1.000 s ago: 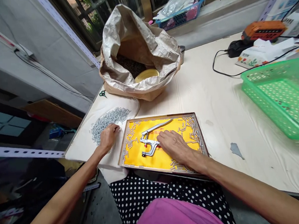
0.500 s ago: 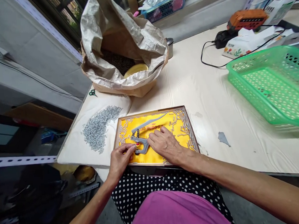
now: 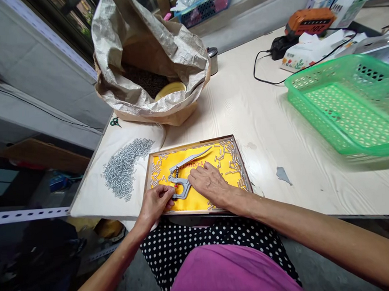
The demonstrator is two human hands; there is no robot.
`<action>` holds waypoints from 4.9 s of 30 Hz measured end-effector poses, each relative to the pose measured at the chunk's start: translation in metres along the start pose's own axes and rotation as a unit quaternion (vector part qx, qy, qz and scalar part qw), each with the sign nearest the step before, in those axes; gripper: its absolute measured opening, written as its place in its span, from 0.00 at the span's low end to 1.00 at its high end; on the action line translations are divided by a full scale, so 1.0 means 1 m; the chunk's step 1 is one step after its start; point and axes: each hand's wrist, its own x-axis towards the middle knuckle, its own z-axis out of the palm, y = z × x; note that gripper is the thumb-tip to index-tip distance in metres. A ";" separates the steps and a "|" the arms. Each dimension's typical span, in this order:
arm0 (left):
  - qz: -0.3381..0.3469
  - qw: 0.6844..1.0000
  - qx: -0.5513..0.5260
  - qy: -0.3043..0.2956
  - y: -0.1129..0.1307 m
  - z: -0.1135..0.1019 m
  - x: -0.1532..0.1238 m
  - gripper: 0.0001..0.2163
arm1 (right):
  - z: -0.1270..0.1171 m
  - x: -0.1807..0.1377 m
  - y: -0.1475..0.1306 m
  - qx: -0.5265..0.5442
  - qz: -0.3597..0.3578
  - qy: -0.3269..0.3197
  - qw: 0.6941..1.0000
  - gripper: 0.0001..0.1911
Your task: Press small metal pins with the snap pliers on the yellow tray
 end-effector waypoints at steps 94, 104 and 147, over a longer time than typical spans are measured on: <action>0.333 0.849 0.410 -0.022 0.040 0.033 0.013 0.05 | -0.012 0.009 0.021 0.047 0.011 -0.090 0.995 0.11; 0.382 0.846 0.359 0.095 0.017 0.015 -0.004 0.17 | -0.027 0.016 0.049 0.083 0.028 -0.081 0.993 0.22; 0.080 0.858 0.454 0.227 -0.022 -0.106 0.067 0.14 | -0.011 -0.012 0.011 0.107 0.099 -0.110 0.983 0.11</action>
